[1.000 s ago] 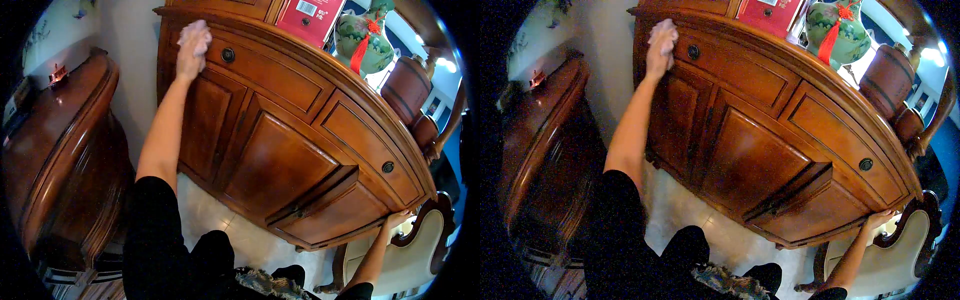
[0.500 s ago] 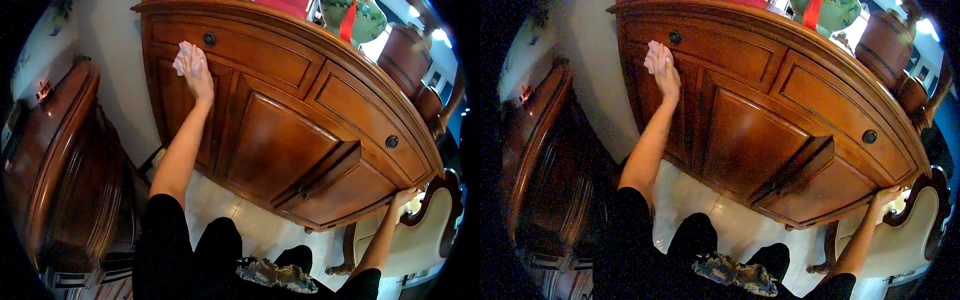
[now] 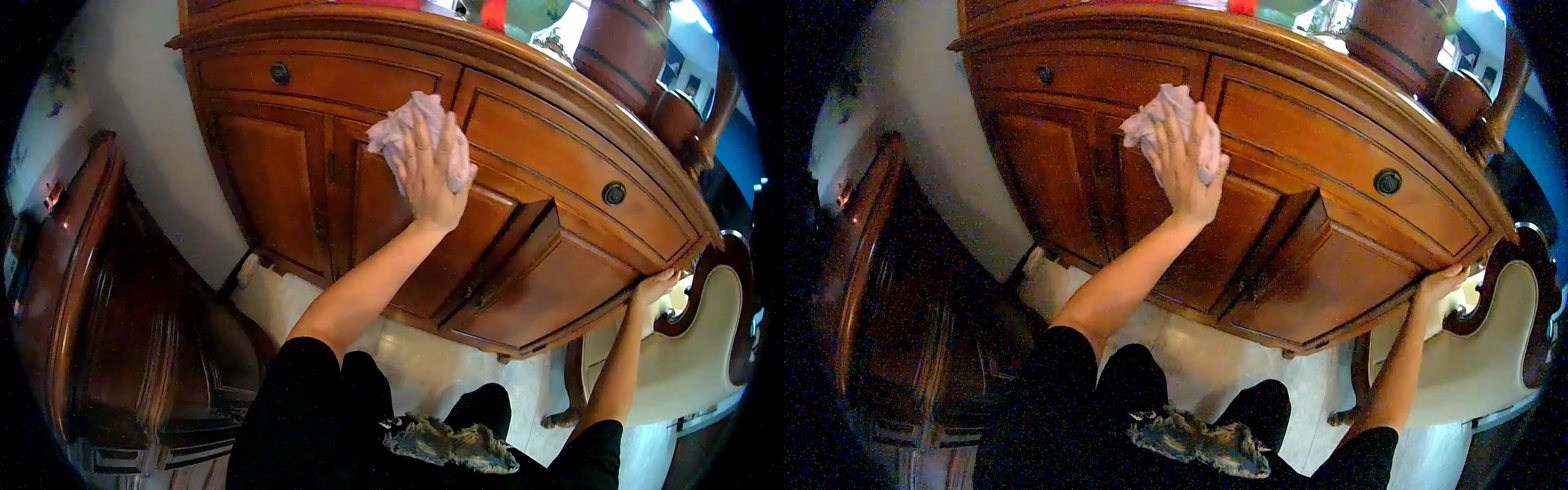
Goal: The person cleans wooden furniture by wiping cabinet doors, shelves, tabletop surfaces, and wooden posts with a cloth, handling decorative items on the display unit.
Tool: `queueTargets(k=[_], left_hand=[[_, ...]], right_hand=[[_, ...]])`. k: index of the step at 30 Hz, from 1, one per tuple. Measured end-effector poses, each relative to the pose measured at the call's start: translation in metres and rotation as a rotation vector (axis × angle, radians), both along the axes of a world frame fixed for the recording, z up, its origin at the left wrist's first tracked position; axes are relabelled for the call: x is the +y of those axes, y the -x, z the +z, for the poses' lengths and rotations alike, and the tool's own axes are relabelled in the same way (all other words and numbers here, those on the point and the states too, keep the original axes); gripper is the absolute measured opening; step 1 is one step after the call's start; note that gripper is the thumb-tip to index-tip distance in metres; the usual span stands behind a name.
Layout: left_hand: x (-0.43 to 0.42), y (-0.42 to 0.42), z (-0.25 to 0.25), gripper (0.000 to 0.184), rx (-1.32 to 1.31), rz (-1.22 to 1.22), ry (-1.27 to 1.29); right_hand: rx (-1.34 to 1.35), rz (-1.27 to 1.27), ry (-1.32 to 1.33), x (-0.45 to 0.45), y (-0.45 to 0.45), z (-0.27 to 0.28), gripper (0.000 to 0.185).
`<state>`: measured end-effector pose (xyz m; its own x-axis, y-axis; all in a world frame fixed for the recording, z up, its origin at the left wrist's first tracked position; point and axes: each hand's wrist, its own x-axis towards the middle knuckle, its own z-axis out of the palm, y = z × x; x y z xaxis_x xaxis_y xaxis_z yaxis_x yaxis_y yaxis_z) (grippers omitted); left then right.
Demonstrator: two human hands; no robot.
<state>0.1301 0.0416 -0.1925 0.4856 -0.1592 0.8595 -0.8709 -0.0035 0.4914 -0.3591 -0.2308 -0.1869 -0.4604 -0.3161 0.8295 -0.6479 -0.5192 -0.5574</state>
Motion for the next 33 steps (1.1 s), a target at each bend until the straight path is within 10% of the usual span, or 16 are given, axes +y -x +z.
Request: queueTargets(k=[8, 14, 19, 22, 25, 33], left_hand=[[-0.011, -0.021, -0.068, 0.053, -0.907, 0.120, -0.234], [0.032, -0.068, -0.074, 0.061, -0.209, 0.024, -0.002], [0.047, -0.057, -0.094, 0.076, -0.177, 0.237, 0.028], [0.034, -0.024, -0.078, 0.081, 0.109, -0.110, 0.366], [0.028, 0.007, -0.067, 0.080, -0.023, 0.185, 0.088], [-0.003, 0.092, -0.089, 0.076, -0.312, -0.123, -0.046]], right_hand=[[0.050, -0.052, 0.034, 0.007, -0.009, -0.001, 0.058], [0.046, -0.056, 0.074, -0.010, 0.003, -0.009, 0.056], [0.009, -0.070, 0.054, 0.024, -0.020, 0.005, 0.058], [-0.003, -0.077, 0.034, 0.038, -0.027, 0.010, 0.057], [0.001, -0.072, 0.051, 0.033, -0.024, 0.008, 0.054], [0.035, -0.112, 0.067, 0.029, -0.024, 0.006, 0.052]])
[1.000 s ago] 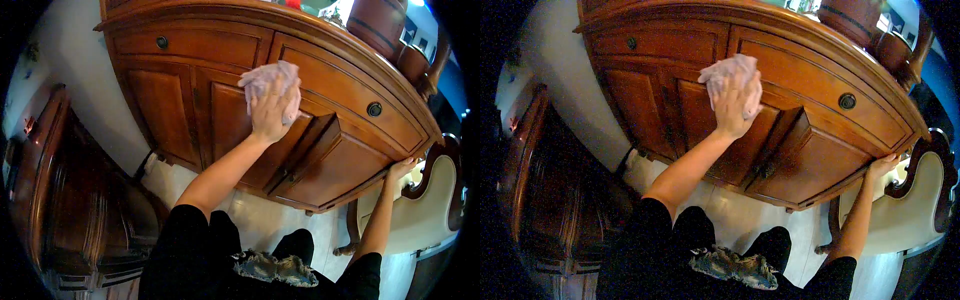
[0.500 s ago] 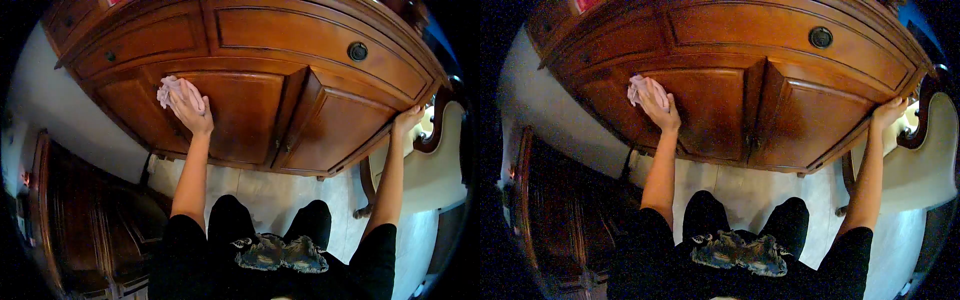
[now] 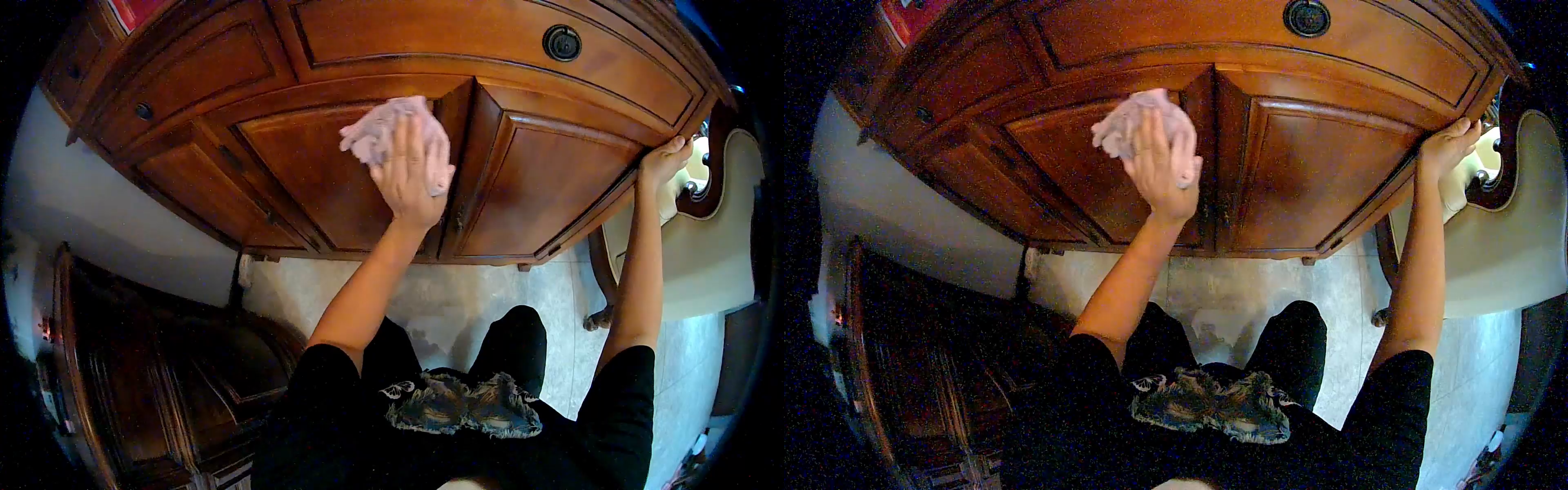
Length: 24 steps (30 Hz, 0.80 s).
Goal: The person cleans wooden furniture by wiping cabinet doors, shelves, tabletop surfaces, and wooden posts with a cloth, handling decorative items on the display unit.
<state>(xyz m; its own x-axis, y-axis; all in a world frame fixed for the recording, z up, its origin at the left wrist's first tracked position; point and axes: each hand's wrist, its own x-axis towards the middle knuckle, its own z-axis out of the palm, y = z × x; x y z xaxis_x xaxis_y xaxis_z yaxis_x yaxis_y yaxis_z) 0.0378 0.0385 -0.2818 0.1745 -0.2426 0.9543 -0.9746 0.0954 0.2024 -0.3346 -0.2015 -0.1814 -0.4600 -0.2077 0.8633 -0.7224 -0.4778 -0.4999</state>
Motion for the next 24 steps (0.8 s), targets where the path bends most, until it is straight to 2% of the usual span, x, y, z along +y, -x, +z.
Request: queueTargets(k=[1, 5, 7, 17, 19, 24], left_hand=[[-0.002, 0.002, 0.001, 0.074, -0.063, -0.012, 0.002], [0.001, 0.008, -0.003, 0.072, -0.045, -0.047, -0.080], [-0.001, 0.001, -0.017, 0.070, -0.136, 0.027, -0.134], [-0.002, -0.034, -0.129, 0.056, -0.303, 0.000, -0.241], [0.003, -0.038, -0.152, 0.053, -0.277, -0.079, -0.368], [0.004, -0.045, -0.197, 0.061, -0.333, -0.082, -0.419]], right_hand=[[-0.005, -0.002, -0.004, -0.001, 0.000, 0.000, 0.053], [-0.011, -0.004, -0.028, 0.001, 0.000, 0.000, 0.054], [-0.016, -0.008, -0.016, 0.000, 0.000, 0.001, 0.055], [-0.009, -0.047, -0.045, -0.009, 0.002, 0.003, 0.054], [-0.014, -0.047, -0.054, -0.009, 0.003, 0.003, 0.054], [0.002, -0.072, -0.067, -0.025, 0.014, 0.003, 0.053]])
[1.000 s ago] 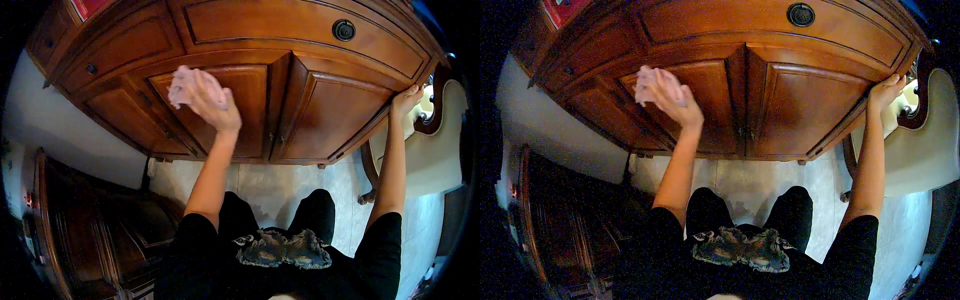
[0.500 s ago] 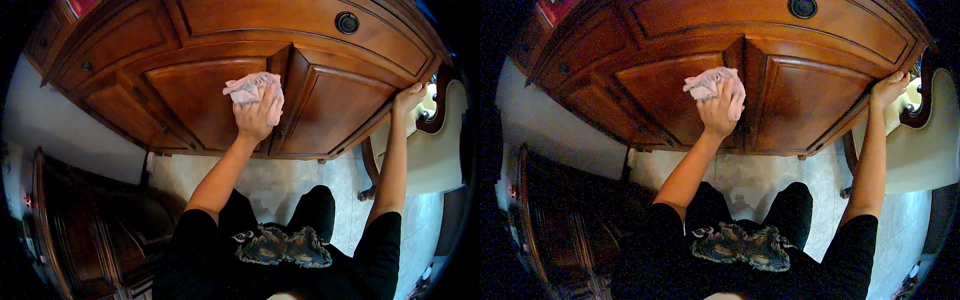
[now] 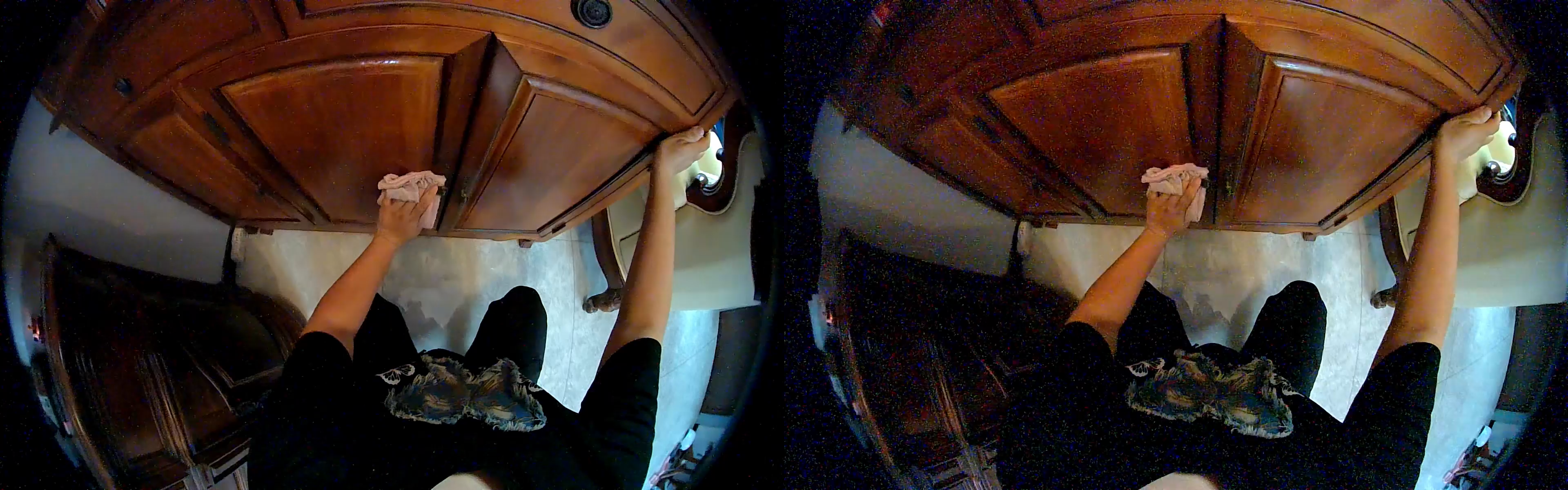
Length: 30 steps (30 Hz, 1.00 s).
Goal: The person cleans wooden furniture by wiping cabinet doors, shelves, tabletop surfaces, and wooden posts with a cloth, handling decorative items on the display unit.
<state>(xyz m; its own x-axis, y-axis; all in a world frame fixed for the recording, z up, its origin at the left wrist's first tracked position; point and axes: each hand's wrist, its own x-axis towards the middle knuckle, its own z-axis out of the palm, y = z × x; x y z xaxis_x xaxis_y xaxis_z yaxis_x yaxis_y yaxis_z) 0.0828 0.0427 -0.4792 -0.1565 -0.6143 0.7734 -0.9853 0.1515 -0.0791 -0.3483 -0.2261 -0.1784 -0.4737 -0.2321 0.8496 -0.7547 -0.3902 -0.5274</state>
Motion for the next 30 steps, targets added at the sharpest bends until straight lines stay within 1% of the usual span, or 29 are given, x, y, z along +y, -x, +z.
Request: queueTargets(k=[1, 2, 4, 6, 7, 9, 10, 11, 13, 15, 16, 17, 18, 19, 20, 21, 22, 23, 25, 26, 27, 28, 29, 30], left_hand=[[0.002, -0.002, -0.009, 0.061, 0.002, 0.000, -0.007], [0.006, -0.006, -0.019, 0.062, -0.074, 0.042, -0.171], [0.016, -0.014, -0.035, 0.062, -0.143, 0.096, -0.331], [0.017, -0.026, -0.035, 0.066, -0.287, 0.040, -0.309], [0.017, -0.030, -0.035, 0.066, -0.287, 0.049, -0.308], [0.018, -0.034, -0.016, 0.067, -0.354, 0.051, -0.519], [0.016, -0.036, -0.006, 0.067, -0.351, 0.068, -0.520], [0.008, -0.036, 0.012, 0.068, -0.423, 0.065, -0.321], [-0.005, -0.034, 0.050, 0.070, -0.498, 0.073, -0.126], [-0.015, -0.035, 0.086, 0.063, -0.408, 0.180, -0.179], [-0.021, -0.042, 0.096, 0.058, -0.264, 0.180, -0.082], [-0.027, -0.051, 0.113, 0.052, -0.146, 0.157, 0.056], [-0.032, -0.061, 0.131, 0.046, -0.029, 0.116, 0.198], [-0.026, -0.063, 0.169, 0.047, -0.010, 0.254, 0.168], [-0.022, -0.069, 0.191, 0.056, 0.086, 0.309, 0.193], [-0.022, -0.085, 0.201, 0.067, 0.138, 0.273, 0.293], [-0.018, -0.093, 0.214, 0.071, 0.186, 0.295, 0.364], [-0.011, -0.100, 0.214, 0.071, 0.225, 0.346, 0.359], [-0.008, -0.114, 0.205, 0.071, 0.317, 0.215, 0.426], [-0.008, -0.117, 0.188, 0.071, 0.329, 0.221, 0.407], [-0.007, -0.120, 0.164, 0.074, 0.413, 0.268, 0.407], [-0.005, -0.121, 0.140, 0.076, 0.494, 0.316, 0.417], [-0.002, -0.119, 0.119, 0.076, 0.500, 0.316, 0.408], [0.003, -0.115, 0.098, 0.077, 0.667, 0.290, 0.393]], right_hand=[[-0.026, -0.004, -0.005, -0.002, 0.001, 0.001, 0.054], [-0.051, -0.008, -0.008, -0.004, 0.001, 0.001, 0.055], [-0.001, 0.021, 0.029, -0.008, 0.007, -0.003, 0.056], [0.066, 0.025, 0.082, -0.005, 0.002, 0.001, 0.057], [0.009, 0.012, 0.023, -0.001, -0.001, 0.001, 0.057], [0.015, 0.028, 0.023, -0.012, 0.008, -0.003, 0.055], [-0.005, 0.072, 0.011, -0.013, 0.010, -0.006, 0.054], [0.003, 0.053, 0.016, -0.013, 0.009, -0.006, 0.055], [-0.045, 0.046, -0.043, -0.024, 0.018, -0.009, 0.058], [-0.007, -0.007, -0.056, -0.037, 0.028, -0.015, 0.060], [-0.043, -0.010, -0.052, -0.033, 0.023, -0.013, 0.061], [0.015, -0.028, -0.003, -0.034, 0.025, -0.015, 0.062], [0.017, -0.014, 0.011, -0.032, 0.024, -0.014, 0.061], [0.019, -0.002, 0.021, -0.031, 0.022, -0.013, 0.060], [0.021, 0.008, 0.018, -0.032, 0.023, -0.013, 0.060], [0.044, -0.011, 0.037, -0.032, 0.023, -0.011, 0.058], [0.071, -0.031, 0.051, -0.032, 0.025, -0.011, 0.057], [0.086, -0.027, 0.034, -0.033, 0.025, -0.011, 0.057], [0.124, -0.047, 0.102, -0.035, 0.027, -0.010, 0.056], [0.115, 0.006, 0.054, -0.036, 0.030, -0.006, 0.054], [0.127, 0.005, 0.034, -0.034, 0.029, -0.006, 0.054], [0.096, -0.001, 0.050, -0.034, 0.028, -0.006, 0.053], [0.063, -0.009, 0.069, -0.034, 0.026, -0.007, 0.052], [0.051, -0.045, 0.071, -0.044, 0.035, -0.010, 0.049]])
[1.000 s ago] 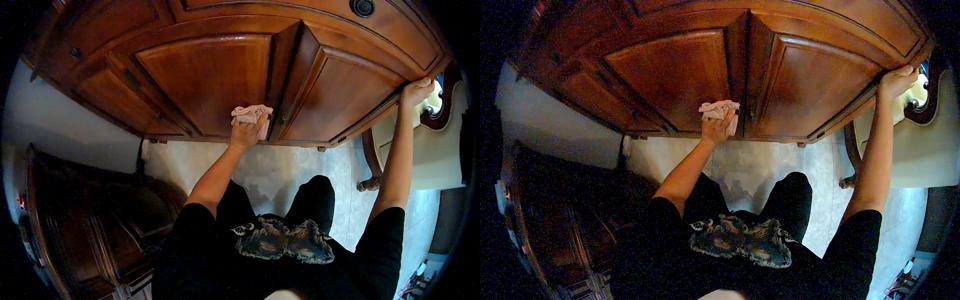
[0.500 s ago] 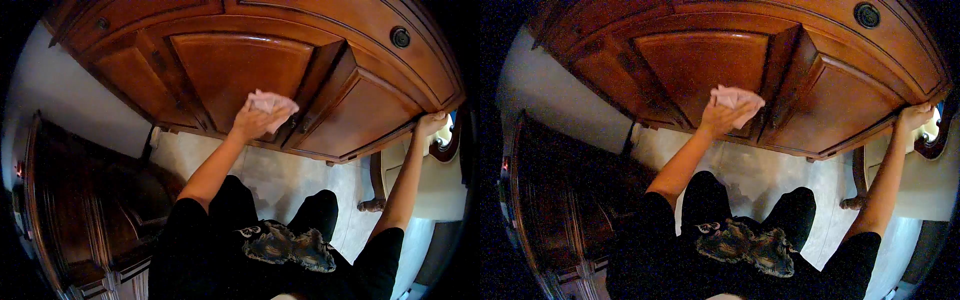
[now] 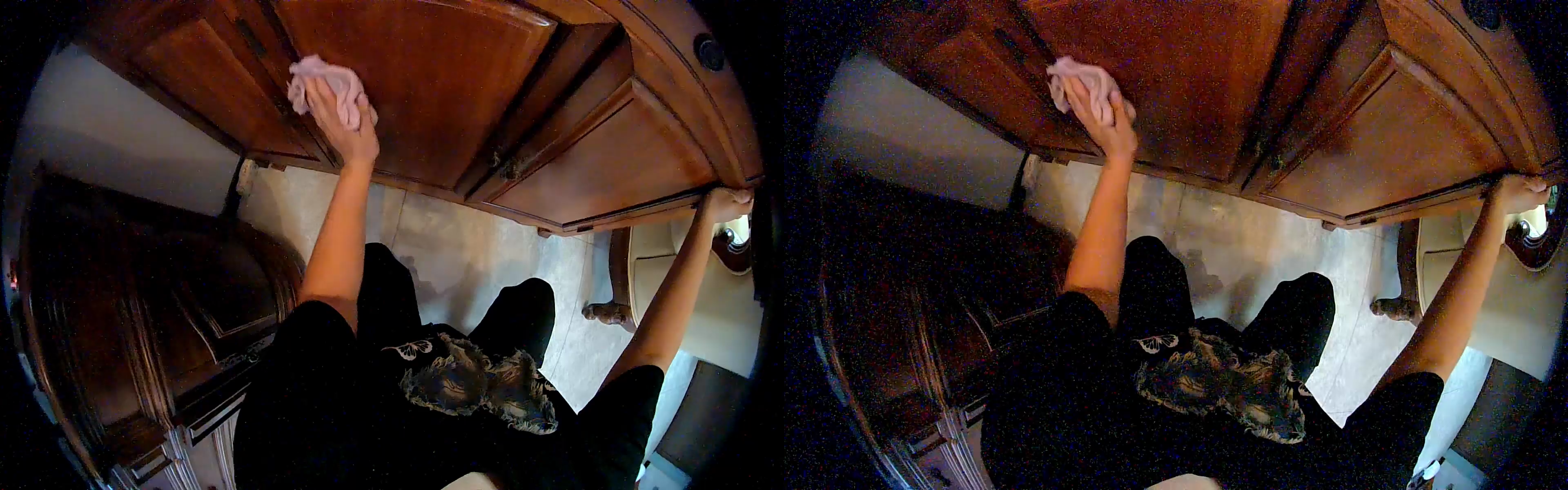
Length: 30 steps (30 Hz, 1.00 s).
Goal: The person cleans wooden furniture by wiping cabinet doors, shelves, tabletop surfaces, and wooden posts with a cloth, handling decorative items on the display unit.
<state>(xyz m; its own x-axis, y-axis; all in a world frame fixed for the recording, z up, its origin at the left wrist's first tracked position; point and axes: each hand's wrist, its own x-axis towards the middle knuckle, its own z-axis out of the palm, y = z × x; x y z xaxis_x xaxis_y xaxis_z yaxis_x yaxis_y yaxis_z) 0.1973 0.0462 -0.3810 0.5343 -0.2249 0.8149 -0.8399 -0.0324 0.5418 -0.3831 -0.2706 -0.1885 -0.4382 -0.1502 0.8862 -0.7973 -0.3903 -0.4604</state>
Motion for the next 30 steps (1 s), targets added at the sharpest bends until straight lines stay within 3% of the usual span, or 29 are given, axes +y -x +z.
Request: queueTargets(k=[2, 4, 5, 7, 11, 13, 15, 16, 19, 20, 21, 23, 25, 28, 30], left_hand=[[0.008, 0.015, -0.042, 0.077, 0.160, -0.053, 0.028], [0.011, 0.030, -0.088, 0.077, 0.382, -0.094, 0.087], [0.009, 0.035, -0.115, 0.077, 0.391, -0.101, 0.083], [0.002, 0.043, -0.172, 0.080, 0.581, 0.067, -0.008], [-0.008, 0.042, -0.257, 0.085, 0.743, 0.230, -0.059], [-0.014, 0.054, -0.269, 0.084, 0.938, 0.036, 0.096], [-0.031, 0.057, -0.317, 0.083, 1.054, -0.025, 0.307], [-0.037, 0.062, -0.328, 0.083, 1.090, -0.048, 0.379], [-0.058, 0.120, -0.300, 0.072, 1.316, -0.156, 0.603], [-0.051, 0.144, -0.256, 0.056, 1.516, -0.340, 0.575], [-0.046, 0.156, -0.242, 0.051, 1.603, -0.452, 0.560], [-0.043, 0.171, -0.235, 0.040, 1.725, -0.690, 0.534], [-0.047, 0.167, -0.243, 0.044, 1.761, -0.919, 0.537], [-0.023, 0.156, -0.213, 0.048, 1.884, -1.363, 0.721], [-0.010, 0.173, -0.174, 0.048, 1.964, -0.892, 0.691]], right_hand=[[-0.031, 0.115, -0.054, -0.067, 0.078, -0.010, 0.047], [-0.053, 0.219, -0.104, -0.062, 0.079, -0.010, 0.046], [0.033, 0.111, -0.045, -0.026, 0.034, -0.008, 0.044], [0.126, -0.006, 0.016, -0.006, 0.011, -0.005, 0.042], [0.090, 0.060, 0.010, -0.007, 0.015, 0.000, 0.044], [0.099, 0.039, -0.010, -0.004, 0.012, 0.000, 0.050], [0.271, -0.038, 0.123, -0.027, 0.033, 0.001, 0.035], [0.115, 0.106, 0.139, -0.014, 0.017, 0.002, 0.038], [0.021, 0.127, 0.024, -0.022, 0.037, 0.003, 0.047], [0.040, 0.037, 0.021, 0.002, 0.007, 0.004, 0.048], [0.056, -0.053, 0.019, 0.017, -0.007, 0.007, 0.049], [0.005, 0.008, 0.010, 0.043, -0.029, 0.009, 0.058], [0.084, -0.056, 0.038, 0.046, -0.029, 0.009, 0.057], [0.014, 0.061, 0.017, 0.061, -0.047, 0.010, 0.054], [-0.006, 0.028, 0.045, 0.059, -0.051, 0.006, 0.051]])
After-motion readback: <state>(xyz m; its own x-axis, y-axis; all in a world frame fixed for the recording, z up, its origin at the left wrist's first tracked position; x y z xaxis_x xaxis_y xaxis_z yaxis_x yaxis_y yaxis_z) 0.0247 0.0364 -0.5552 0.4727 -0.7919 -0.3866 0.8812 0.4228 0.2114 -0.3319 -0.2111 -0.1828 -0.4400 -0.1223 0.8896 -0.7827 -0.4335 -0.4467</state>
